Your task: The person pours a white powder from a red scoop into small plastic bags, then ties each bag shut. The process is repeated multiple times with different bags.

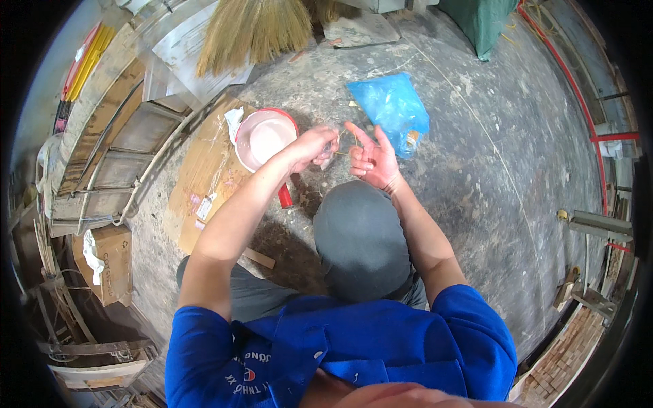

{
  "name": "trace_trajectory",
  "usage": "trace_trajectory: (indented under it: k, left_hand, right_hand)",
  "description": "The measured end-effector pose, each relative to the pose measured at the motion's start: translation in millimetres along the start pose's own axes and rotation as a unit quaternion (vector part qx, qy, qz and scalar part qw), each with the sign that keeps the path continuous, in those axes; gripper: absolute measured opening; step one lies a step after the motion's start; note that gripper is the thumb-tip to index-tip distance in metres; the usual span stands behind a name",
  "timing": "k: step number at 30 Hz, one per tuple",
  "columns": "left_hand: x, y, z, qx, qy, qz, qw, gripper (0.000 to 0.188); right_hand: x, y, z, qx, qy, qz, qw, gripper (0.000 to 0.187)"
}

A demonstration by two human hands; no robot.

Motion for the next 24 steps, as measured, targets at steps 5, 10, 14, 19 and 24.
trace_trajectory:
  k: [5,10,14,19,24]
  left_hand:
    - [-19,-8,-26,0.754,-0.219,-0.103,0.610,0.018]
    - [-22,2,-41,0.875,-0.226,-0.092,0.418,0.018]
    - [-27,17,-31,0.875,-0.290,-0.191,0.337,0.027]
    - [-32,20,-17,0.758,-0.342,-0.270,0.485,0.030]
    - [-30,10,-20,0.646,-0.392,-0.318,0.572,0.029]
  right_hand:
    - [1,-8,-7,-0.124,-0.100,-0.009,0.987,0.047]
    - [9,-14,1,-0.155,-0.170,-0.057,0.972,0.040]
    - [20,-18,6,-0.220,-0.210,-0.096,0.948,0.034]
    - [38,-17,-1,-0.311,-0.240,-0.043,0.919,0.023]
    - [48,-7,-18,-0.488,-0.213,0.144,0.834,0.010]
Point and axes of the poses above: each hand's wrist, its own x-axis towards the middle knuckle, its own z-axis out of the back of the hand, y = z × x, the point moved 2 cm from there along x, towards the middle knuckle, and after that the axes turned 9 degrees about z, right-handed, at the moved point
